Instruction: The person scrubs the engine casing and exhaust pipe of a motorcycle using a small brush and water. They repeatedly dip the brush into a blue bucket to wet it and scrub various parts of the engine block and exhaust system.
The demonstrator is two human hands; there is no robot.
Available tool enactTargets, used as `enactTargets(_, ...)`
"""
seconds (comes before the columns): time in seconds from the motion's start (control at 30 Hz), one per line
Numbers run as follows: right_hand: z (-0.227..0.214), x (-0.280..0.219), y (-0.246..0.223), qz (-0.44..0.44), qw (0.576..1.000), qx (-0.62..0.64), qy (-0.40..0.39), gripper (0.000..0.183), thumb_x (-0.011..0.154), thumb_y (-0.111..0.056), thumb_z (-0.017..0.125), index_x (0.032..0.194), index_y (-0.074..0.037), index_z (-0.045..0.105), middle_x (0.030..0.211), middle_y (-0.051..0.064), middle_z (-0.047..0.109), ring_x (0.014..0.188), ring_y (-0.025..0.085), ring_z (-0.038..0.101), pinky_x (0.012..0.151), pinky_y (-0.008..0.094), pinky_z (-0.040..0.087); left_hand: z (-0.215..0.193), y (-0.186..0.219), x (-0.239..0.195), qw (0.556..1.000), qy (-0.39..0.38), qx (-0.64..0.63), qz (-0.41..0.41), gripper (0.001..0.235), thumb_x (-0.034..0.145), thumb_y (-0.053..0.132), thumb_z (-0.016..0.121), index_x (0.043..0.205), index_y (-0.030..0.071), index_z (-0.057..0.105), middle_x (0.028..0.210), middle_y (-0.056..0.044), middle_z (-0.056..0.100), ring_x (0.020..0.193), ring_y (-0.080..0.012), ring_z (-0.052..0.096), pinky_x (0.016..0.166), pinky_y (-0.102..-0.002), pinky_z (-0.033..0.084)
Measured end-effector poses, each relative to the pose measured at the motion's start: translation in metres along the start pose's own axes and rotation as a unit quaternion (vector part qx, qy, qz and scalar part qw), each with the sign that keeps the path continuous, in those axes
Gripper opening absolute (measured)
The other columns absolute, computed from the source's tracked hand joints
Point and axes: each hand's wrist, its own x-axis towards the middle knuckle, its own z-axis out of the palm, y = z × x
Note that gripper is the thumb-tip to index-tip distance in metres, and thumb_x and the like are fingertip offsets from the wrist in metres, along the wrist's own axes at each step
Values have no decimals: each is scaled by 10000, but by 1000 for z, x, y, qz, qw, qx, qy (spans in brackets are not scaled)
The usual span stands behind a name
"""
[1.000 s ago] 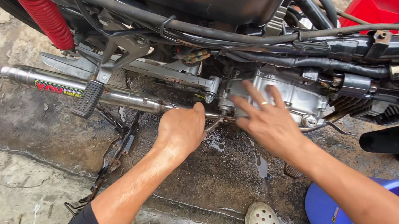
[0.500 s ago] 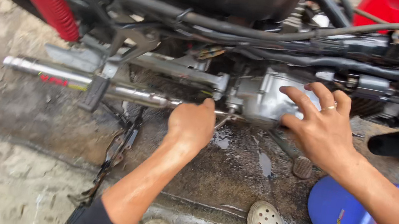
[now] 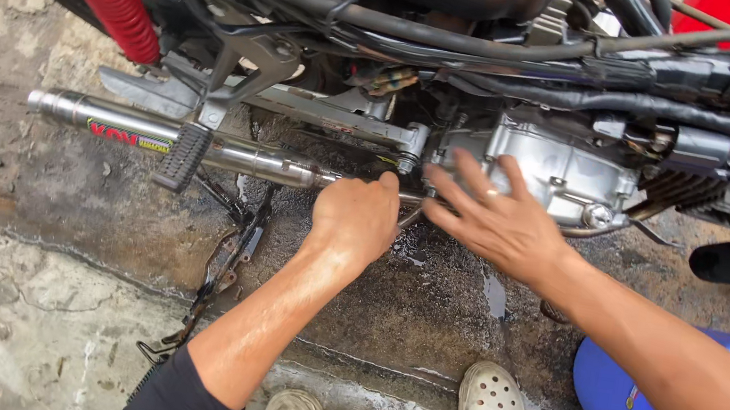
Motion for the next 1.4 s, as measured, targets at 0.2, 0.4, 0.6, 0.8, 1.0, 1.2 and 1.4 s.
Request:
enactTargets(0.2, -32, -23, 31, 92, 996, -12, -2, 707, 716, -428, 835, 1364, -378, 557, 1411, -16, 621, 1364, 258, 435, 1072, 486, 302, -9, 3, -6, 999, -27, 16, 10, 378, 880, 324, 719, 1079, 22, 607, 812, -152, 754, 751, -342, 769, 643, -496, 627)
enactTargets(0.4, -9, 14, 3, 42, 998, 12, -33, 816, 640, -271, 911, 1355, -342, 523, 1394, 4, 558, 1298, 266, 414, 974, 488, 358, -13, 2, -10, 999, -8, 46, 23, 378, 914, 351, 698, 1091, 31, 605, 810, -124, 756, 760, -302, 773, 647, -453, 633)
enactTargets(0.6, -28, -31, 31, 90, 994, 0, -65, 661, 789, -434, 761, 1397, -386, 506, 1402, -10, 602, 1341, 254, 457, 1011, 471, 353, -17, 5, -14, 999, -19, 41, 26, 372, 919, 338, 703, 1086, 20, 607, 783, -136, 750, 723, -305, 769, 631, -472, 630)
enactTargets(0.8, -8, -1, 14, 7, 999, 26, -33, 931, 564, -187, 936, 1381, -354, 524, 1498, 2, 548, 1494, 321, 322, 1129, 606, 321, -10, -1, -7, 998, -20, 43, 40, 410, 911, 394, 687, 1092, 44, 573, 821, -139, 751, 776, -329, 768, 674, -497, 629)
enactTargets(1.0, -14, -19, 32, 7, 998, 64, -1, 829, 553, -3, 707, 1316, -174, 434, 1603, 120, 421, 1517, 425, 317, 1182, 693, 289, -24, 9, -1, 993, -115, 6, -32, 376, 1026, 399, 605, 1206, 91, 482, 954, -69, 772, 884, -350, 760, 677, -452, 581)
enactTargets(1.2, -21, -8, 17, 47, 997, 20, -65, 570, 656, -259, 880, 1120, -257, 549, 1424, 25, 586, 1489, 300, 383, 1140, 545, 332, -23, 0, -17, 998, -30, 36, 39, 380, 931, 369, 656, 1097, 40, 564, 823, -135, 753, 787, -328, 773, 703, -490, 627)
enactTargets(1.4, -4, 3, 10, -4, 999, -23, -47, 567, 654, -361, 899, 1075, -260, 532, 1390, 8, 593, 1465, 301, 391, 1144, 530, 353, -1, -1, 1, 1000, -15, 11, 20, 352, 930, 327, 637, 1106, 34, 553, 837, -135, 755, 804, -354, 772, 719, -511, 622)
